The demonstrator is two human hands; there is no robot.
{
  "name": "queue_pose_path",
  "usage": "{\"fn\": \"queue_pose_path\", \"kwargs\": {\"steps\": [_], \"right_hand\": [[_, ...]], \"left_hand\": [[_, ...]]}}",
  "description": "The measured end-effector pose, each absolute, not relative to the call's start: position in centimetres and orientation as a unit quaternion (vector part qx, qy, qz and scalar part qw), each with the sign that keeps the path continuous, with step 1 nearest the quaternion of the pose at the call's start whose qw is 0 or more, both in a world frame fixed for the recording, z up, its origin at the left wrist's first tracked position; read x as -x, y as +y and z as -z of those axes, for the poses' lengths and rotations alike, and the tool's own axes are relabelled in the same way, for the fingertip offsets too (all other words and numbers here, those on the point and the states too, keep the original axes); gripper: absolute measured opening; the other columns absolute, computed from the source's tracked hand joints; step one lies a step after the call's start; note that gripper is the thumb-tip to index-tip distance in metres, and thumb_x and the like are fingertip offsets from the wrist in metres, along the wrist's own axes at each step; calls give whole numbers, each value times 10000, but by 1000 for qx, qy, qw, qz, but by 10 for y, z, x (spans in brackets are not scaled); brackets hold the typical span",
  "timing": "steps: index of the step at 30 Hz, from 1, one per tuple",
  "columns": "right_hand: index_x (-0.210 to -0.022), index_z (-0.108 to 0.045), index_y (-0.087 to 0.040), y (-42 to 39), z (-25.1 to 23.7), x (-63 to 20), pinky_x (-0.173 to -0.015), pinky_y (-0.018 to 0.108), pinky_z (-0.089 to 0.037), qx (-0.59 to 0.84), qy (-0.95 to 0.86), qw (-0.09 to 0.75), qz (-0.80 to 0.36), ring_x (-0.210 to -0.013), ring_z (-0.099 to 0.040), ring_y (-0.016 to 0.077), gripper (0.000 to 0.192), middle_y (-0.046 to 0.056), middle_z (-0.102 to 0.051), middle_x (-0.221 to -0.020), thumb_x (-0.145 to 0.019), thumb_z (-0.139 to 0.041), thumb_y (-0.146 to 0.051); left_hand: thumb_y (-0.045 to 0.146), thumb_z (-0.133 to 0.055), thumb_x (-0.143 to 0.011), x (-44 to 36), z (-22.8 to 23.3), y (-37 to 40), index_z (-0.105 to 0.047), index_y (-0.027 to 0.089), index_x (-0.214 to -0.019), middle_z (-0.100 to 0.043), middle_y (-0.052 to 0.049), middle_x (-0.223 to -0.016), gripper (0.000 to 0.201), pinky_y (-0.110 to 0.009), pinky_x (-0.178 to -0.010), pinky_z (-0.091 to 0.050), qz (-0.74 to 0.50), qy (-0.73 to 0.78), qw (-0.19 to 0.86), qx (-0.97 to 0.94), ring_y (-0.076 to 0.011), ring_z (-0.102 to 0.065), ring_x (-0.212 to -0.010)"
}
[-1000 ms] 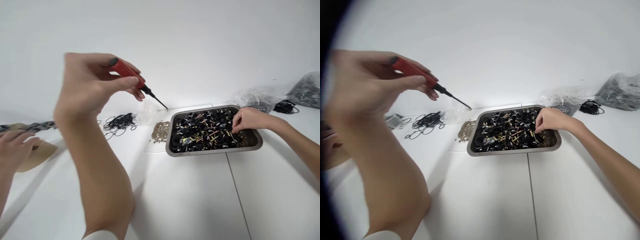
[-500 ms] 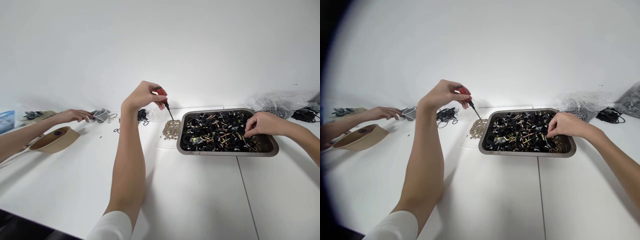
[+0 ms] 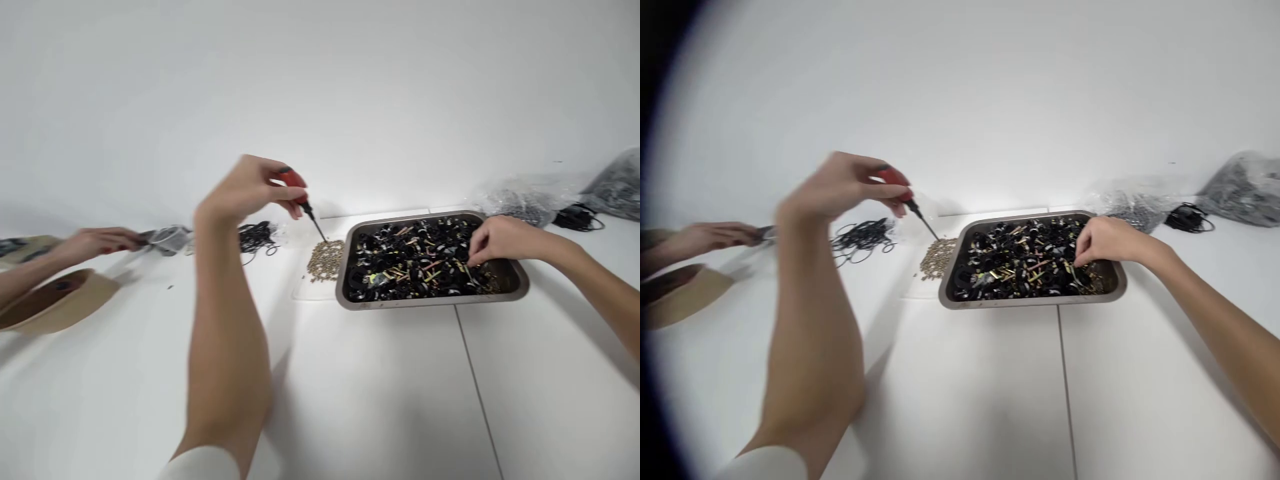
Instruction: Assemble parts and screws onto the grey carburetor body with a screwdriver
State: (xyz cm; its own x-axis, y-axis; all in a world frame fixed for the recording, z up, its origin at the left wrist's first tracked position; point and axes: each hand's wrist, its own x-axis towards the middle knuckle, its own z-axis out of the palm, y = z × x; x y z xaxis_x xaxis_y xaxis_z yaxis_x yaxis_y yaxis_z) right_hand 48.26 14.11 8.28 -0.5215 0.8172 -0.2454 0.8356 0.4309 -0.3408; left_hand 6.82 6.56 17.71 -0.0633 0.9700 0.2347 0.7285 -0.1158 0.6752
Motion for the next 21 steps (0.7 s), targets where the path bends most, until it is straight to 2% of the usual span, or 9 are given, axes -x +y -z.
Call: {"fn": "queue_pose_path", "kwargs": {"steps": [3,7,11,15,21], "right_hand": [[-700,-827,-304,140,-84,-482,-698,341,-474,-476,850,11,225,-759,-713,212,76,-17,-803,-813,-721,-803,-374],[-696,-830,-297,141,-81,-482,-667,348,-465,-491,843,14,218,-732,-704,222,97,3,-802,-803,-712,-817,-391],[-690,-830,-303,142,-81,-482,-659,351,-470,-485,845,17,225,-725,-703,225,88,7,-800,-805,-707,-813,-388],[-709,-836,-284,140,-84,-482,-664,371,-475,-484,845,16,226,-720,-703,240,128,27,-799,-807,-709,-799,-406],[-704,-844,-272,141,-83,-482,-654,381,-483,-471,851,8,231,-718,-705,261,145,55,-800,-807,-698,-796,-408]], "left_hand": [[445,-816,-705,-74,-188,56,-689,178,-816,-683,-15,-605,315,-487,-909,-576,-355,667,154,-636,-263,-720,-708],[442,-799,-716,-75,-189,58,-698,166,-805,-712,-33,-643,306,-477,-977,-538,-295,682,180,-645,-228,-698,-667],[465,-809,-747,-63,-176,72,-696,164,-852,-704,-17,-634,338,-466,-1026,-511,-264,669,203,-665,-230,-709,-746],[439,-849,-761,-48,-161,85,-678,173,-843,-676,21,-591,326,-451,-970,-548,-307,620,218,-688,-190,-675,-661],[378,-869,-762,-58,-161,84,-690,172,-798,-668,19,-557,274,-433,-899,-579,-326,612,220,-686,-169,-640,-573]]}}
